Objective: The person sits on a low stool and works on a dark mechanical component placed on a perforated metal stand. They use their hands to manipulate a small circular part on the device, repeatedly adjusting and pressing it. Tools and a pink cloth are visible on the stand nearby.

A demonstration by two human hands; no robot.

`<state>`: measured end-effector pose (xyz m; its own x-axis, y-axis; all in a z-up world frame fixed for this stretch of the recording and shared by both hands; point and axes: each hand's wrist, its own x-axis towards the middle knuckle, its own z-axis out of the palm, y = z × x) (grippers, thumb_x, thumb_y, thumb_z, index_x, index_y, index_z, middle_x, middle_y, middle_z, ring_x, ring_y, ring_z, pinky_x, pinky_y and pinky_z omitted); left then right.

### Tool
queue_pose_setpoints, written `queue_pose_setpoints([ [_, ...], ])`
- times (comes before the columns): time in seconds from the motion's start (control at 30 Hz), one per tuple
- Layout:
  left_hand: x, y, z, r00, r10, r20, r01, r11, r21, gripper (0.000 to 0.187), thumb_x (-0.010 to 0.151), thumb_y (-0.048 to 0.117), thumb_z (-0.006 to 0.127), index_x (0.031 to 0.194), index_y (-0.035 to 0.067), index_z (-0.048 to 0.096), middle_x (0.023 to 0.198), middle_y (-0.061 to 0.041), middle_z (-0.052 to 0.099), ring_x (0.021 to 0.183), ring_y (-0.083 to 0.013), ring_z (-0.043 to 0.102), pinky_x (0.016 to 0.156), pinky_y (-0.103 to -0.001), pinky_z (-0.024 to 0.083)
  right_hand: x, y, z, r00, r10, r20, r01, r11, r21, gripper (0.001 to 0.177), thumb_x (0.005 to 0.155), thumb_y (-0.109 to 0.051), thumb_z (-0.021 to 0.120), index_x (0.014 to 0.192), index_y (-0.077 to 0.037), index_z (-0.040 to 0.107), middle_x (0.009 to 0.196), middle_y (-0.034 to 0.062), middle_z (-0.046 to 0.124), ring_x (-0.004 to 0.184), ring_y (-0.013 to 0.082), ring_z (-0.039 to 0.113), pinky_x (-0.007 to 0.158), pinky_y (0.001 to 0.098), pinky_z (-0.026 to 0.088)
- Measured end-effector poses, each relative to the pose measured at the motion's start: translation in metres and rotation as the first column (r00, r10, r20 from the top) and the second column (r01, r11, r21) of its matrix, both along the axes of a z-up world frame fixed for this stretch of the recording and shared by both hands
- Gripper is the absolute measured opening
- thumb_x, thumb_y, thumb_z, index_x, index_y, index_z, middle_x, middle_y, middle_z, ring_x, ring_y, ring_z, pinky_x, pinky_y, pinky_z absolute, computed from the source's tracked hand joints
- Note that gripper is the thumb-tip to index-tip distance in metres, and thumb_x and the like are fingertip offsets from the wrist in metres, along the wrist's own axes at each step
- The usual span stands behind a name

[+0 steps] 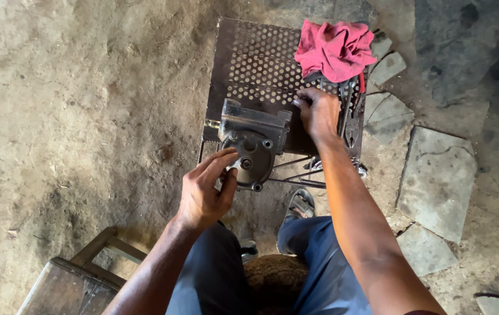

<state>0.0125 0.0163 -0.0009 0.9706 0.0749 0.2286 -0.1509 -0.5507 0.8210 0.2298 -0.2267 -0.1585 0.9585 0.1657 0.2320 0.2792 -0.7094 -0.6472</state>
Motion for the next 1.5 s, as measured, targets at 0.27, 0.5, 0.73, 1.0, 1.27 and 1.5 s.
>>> queue_pose_setpoints([
  [0.27,-0.001,0.000,0.004,0.999,0.010,0.033,-0.009,1.000,-0.018,0.029,0.089,-0.001,0.068,0.118,0.000,0.070,0.122,-0.019,0.073,0.101,-0.0279,0.078,0.082,-0.033,0.063,0.018,-0.019,0.008,0.856,0.117,-0.503,0.387,0.500,0.775,0.017,0.092,-0.004,0.076,0.107,0.003,0.076,0.096,0.0127,0.077,0.085,0.0222,0.073,0.079,0.0371,0.062],
  [0.5,-0.002,0.000,-0.001,0.999,0.018,0.051,-0.017,1.000,-0.021,0.027,0.090,-0.001,0.068,0.117,0.000,0.069,0.122,-0.019,0.073,0.103,-0.0289,0.077,0.083,-0.033,0.064,0.013,-0.027,0.029,0.828,0.299,-0.475,0.365,0.356,0.860,0.030,0.085,0.015,0.061,0.111,0.006,0.072,0.101,0.0152,0.077,0.092,0.0246,0.076,0.085,0.0367,0.065],
  [0.73,-0.003,0.000,-0.002,0.997,0.021,0.070,-0.021,1.000,-0.009,0.028,0.088,0.000,0.068,0.115,-0.001,0.069,0.120,-0.019,0.073,0.103,-0.0317,0.077,0.083,-0.034,0.063,0.005,-0.025,0.024,0.979,0.061,-0.193,0.037,0.885,0.464,0.027,0.081,0.003,0.079,0.108,-0.001,0.079,0.104,0.0145,0.078,0.092,0.0234,0.072,0.086,0.0328,0.058],
  [1.0,-0.002,0.002,-0.002,0.997,0.036,0.075,-0.035,0.999,-0.019,0.025,0.090,-0.001,0.068,0.115,-0.001,0.069,0.117,-0.017,0.074,0.096,-0.0262,0.079,0.077,-0.031,0.063,-0.001,-0.021,0.023,0.999,0.040,-0.037,-0.037,0.996,0.086,0.020,0.082,-0.005,0.084,0.102,-0.006,0.078,0.101,0.0145,0.078,0.091,0.0236,0.077,0.086,0.0340,0.060],
  [1.27,-0.003,0.003,-0.007,0.996,0.053,0.067,-0.055,0.998,0.024,0.026,0.090,0.002,0.068,0.116,0.001,0.070,0.120,-0.016,0.074,0.100,-0.0273,0.077,0.083,-0.034,0.063,-0.006,-0.020,0.027,0.996,0.046,0.073,-0.047,0.999,0.018,0.020,0.077,-0.003,0.087,0.095,-0.003,0.076,0.096,0.0167,0.076,0.086,0.0306,0.075,0.080,0.0379,0.059],
  [1.5,0.000,-0.002,-0.016,0.990,-0.092,0.107,0.056,0.954,0.294,0.045,0.082,0.015,0.078,0.125,0.004,0.070,0.133,-0.023,0.064,0.125,-0.0430,0.058,0.100,-0.048,0.049,-0.006,-0.022,0.024,0.993,-0.007,0.116,0.003,0.999,0.033,0.021,0.077,-0.002,0.088,0.094,-0.002,0.076,0.096,0.0181,0.076,0.087,0.0314,0.075,0.080,0.0386,0.059],
])
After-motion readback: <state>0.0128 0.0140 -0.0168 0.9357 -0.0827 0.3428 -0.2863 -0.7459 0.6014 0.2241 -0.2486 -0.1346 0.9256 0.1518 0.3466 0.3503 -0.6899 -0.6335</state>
